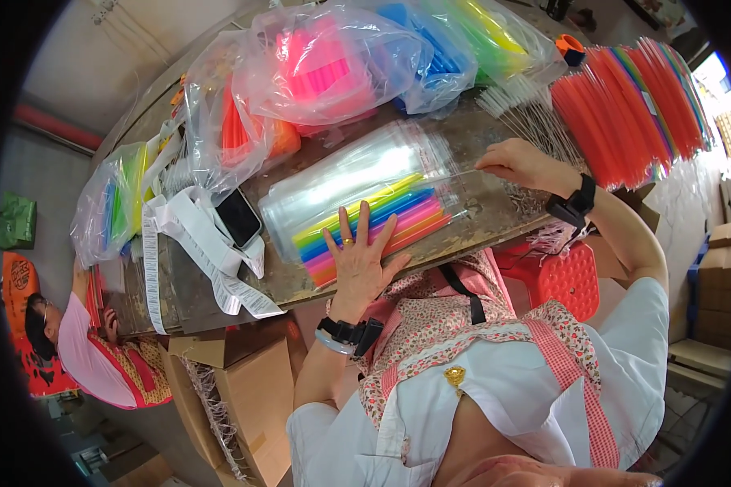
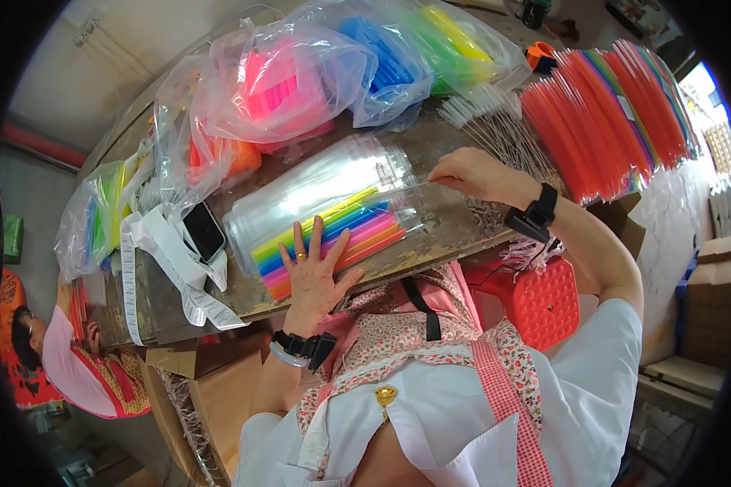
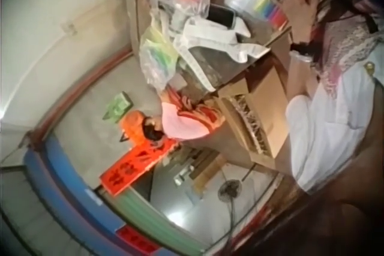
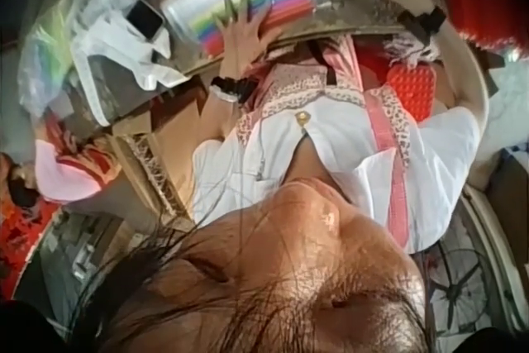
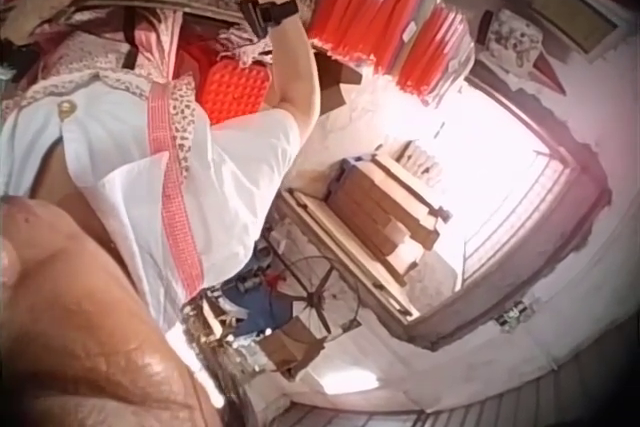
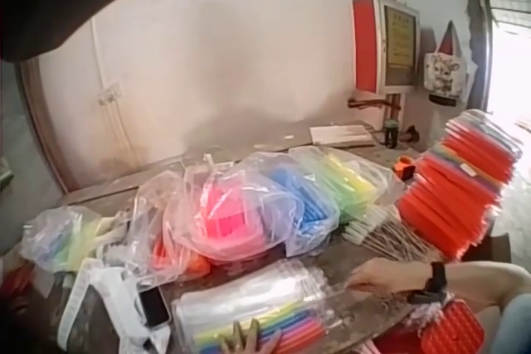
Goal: The person gathers colorful straws from plastic bags, arranges them into a bundle, and slides them into a clear plastic sleeve. They then insert a cleaning brush into the sleeve, apply a white adhesive label to the package, and place it onto a stack.
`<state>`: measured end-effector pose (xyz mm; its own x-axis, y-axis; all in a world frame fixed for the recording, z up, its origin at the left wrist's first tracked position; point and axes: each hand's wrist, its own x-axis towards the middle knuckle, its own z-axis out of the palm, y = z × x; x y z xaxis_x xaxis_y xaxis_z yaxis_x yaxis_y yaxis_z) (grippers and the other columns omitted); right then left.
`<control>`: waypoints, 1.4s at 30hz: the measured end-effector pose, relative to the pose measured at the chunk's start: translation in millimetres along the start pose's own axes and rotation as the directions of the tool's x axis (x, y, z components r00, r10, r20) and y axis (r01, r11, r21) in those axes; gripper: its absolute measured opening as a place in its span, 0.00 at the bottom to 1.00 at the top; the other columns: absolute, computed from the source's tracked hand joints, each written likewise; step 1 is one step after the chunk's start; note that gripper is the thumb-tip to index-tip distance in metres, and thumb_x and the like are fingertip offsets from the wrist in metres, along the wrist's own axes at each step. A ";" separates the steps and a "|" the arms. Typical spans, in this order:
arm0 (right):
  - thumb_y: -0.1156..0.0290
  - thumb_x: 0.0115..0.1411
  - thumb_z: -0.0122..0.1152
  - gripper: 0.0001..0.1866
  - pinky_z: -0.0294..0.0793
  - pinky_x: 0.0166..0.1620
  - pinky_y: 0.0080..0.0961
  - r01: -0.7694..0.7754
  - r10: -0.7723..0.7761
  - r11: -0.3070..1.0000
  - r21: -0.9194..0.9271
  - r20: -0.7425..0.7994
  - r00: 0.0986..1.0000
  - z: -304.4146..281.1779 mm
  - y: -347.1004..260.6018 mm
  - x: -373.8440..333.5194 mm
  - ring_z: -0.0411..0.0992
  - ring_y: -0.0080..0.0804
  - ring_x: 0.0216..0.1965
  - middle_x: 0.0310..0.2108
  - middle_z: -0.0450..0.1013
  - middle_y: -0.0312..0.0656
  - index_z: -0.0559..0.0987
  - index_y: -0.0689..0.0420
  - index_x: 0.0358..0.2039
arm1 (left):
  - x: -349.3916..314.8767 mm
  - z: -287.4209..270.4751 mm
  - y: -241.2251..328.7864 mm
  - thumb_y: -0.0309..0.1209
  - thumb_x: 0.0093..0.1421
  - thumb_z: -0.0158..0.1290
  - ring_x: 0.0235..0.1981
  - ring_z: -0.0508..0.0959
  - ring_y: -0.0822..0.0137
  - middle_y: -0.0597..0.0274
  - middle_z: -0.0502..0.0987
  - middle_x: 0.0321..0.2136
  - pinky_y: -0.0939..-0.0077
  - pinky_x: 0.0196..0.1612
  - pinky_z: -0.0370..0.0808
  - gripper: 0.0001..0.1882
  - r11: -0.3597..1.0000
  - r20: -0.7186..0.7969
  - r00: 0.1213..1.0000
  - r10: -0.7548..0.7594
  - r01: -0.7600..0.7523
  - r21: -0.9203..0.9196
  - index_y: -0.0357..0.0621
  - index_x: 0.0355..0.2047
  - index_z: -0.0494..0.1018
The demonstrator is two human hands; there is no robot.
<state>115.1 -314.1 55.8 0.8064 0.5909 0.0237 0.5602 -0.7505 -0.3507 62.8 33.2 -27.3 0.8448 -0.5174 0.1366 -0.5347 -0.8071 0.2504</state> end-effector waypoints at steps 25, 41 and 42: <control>0.72 0.59 0.56 0.06 0.67 0.26 0.25 -0.276 0.294 0.787 0.551 0.057 0.954 74.3 -9.8 74.5 0.67 0.24 0.22 0.20 0.70 0.39 0.72 0.60 0.33 | -1.1 -1.5 -1.6 0.60 0.52 0.53 0.68 0.41 0.42 0.55 0.46 0.68 0.28 0.60 0.38 0.37 0.998 -0.022 1.000 0.013 -0.014 -0.068 0.71 0.62 0.61; 0.71 0.57 0.55 0.09 0.71 0.29 0.32 -0.287 0.358 0.870 0.402 -0.114 0.927 85.4 -11.6 89.6 0.75 0.35 0.24 0.26 0.76 0.46 0.74 0.61 0.37 | 0.7 -2.0 -0.2 0.61 0.51 0.53 0.68 0.39 0.40 0.54 0.45 0.68 0.26 0.59 0.39 0.39 0.999 0.000 1.000 -0.011 0.011 -0.048 0.70 0.63 0.60; 0.71 0.57 0.55 0.09 0.71 0.29 0.32 -0.293 0.367 0.868 0.402 -0.122 0.922 83.2 -12.3 86.3 0.75 0.35 0.24 0.26 0.76 0.46 0.74 0.61 0.37 | 0.9 -2.6 0.1 0.61 0.51 0.53 0.68 0.39 0.40 0.54 0.45 0.68 0.26 0.59 0.39 0.39 0.999 -0.001 1.000 0.002 -0.002 -0.047 0.70 0.63 0.60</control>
<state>162.1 -229.2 -15.7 0.9725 0.2330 0.0071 0.1739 -0.7050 -0.6875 63.6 33.3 -24.6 0.8439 -0.5186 0.1375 -0.5348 -0.7919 0.2949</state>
